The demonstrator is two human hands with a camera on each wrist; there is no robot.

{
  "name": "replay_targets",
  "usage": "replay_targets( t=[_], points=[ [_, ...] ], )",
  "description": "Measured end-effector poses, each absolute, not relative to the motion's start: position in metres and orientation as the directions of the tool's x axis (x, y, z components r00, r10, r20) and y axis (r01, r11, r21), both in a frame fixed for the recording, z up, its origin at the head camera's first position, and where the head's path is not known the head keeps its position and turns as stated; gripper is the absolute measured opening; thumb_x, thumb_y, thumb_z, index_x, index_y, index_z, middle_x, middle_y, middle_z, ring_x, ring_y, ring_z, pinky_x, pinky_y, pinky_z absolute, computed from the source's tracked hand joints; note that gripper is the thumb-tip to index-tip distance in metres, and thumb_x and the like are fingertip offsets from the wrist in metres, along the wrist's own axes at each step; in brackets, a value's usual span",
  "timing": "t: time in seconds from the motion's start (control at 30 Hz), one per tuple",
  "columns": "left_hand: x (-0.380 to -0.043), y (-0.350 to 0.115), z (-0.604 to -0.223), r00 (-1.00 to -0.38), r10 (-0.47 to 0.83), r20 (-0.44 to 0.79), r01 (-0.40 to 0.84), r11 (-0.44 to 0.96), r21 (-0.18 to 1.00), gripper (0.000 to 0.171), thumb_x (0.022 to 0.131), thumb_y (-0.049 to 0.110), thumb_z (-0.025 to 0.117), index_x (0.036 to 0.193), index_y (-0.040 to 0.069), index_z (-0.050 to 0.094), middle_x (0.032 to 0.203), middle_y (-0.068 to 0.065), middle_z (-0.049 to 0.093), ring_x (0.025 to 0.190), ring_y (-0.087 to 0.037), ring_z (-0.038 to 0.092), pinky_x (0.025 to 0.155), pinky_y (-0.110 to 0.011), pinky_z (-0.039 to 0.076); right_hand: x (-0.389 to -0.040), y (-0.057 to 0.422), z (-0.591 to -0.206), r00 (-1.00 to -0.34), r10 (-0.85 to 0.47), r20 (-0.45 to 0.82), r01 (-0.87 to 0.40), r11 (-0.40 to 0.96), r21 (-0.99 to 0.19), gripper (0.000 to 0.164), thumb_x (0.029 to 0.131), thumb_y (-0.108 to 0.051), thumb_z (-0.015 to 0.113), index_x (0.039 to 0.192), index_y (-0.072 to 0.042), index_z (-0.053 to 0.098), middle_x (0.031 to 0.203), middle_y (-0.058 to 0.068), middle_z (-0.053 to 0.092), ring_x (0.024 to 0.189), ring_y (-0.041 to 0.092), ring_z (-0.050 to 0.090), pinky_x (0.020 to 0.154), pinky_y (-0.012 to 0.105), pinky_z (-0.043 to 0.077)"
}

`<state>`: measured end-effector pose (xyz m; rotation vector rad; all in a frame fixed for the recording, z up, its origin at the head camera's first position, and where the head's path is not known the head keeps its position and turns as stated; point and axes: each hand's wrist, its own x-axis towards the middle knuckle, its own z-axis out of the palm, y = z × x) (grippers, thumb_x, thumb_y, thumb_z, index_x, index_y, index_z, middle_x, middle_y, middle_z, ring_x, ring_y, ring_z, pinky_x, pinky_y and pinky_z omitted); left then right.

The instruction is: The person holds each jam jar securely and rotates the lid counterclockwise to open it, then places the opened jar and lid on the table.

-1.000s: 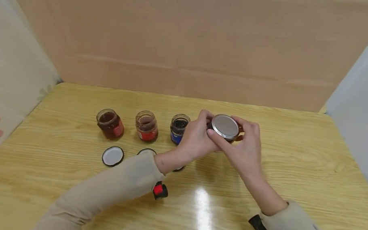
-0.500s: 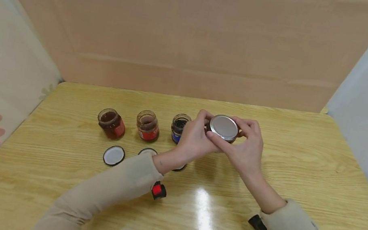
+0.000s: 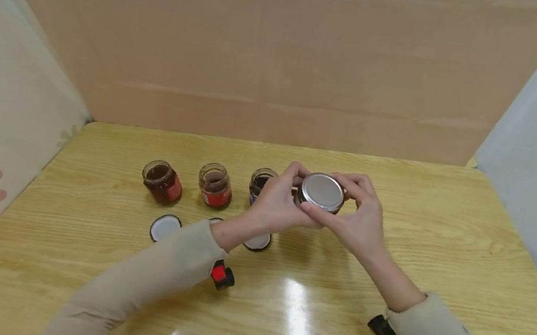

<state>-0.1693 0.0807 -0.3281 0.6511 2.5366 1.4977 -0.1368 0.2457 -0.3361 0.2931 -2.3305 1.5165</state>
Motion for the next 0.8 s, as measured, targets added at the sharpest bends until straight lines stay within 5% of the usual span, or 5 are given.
replay_targets(
  t=[0.33,0.8],
  points=[
    [-0.183,0.066,-0.329,-0.770,0.637,0.023,0.286,0.313,0.906,0.063,0.067,0.020,0.087,0.117,0.014,0.049,0.111,0.001,0.063,0.098,-0.004,0.057,0.084,-0.021,0.045,-0.143,0.263,-0.338,-0.817,-0.374,0.438,-0.527,0.176,-0.832,0.060,0.071,0.018,0.072,0.128,0.008,0.054,0.119,0.008,0.048,0.110,0.013,0.048,0.096,0.016,0.037],
    [-0.191,0.056,-0.327,-0.515,0.857,-0.031,0.173,0.139,0.975,0.066,0.071,0.005,0.081,0.127,0.008,0.047,0.113,0.000,0.062,0.102,-0.009,0.060,0.091,-0.023,0.046,-0.145,0.273,-0.331,-0.693,-0.592,0.412,-0.537,0.042,-0.843,0.068,0.068,0.019,0.069,0.132,0.011,0.048,0.122,0.010,0.045,0.116,0.018,0.042,0.098,0.021,0.037]
  ],
)
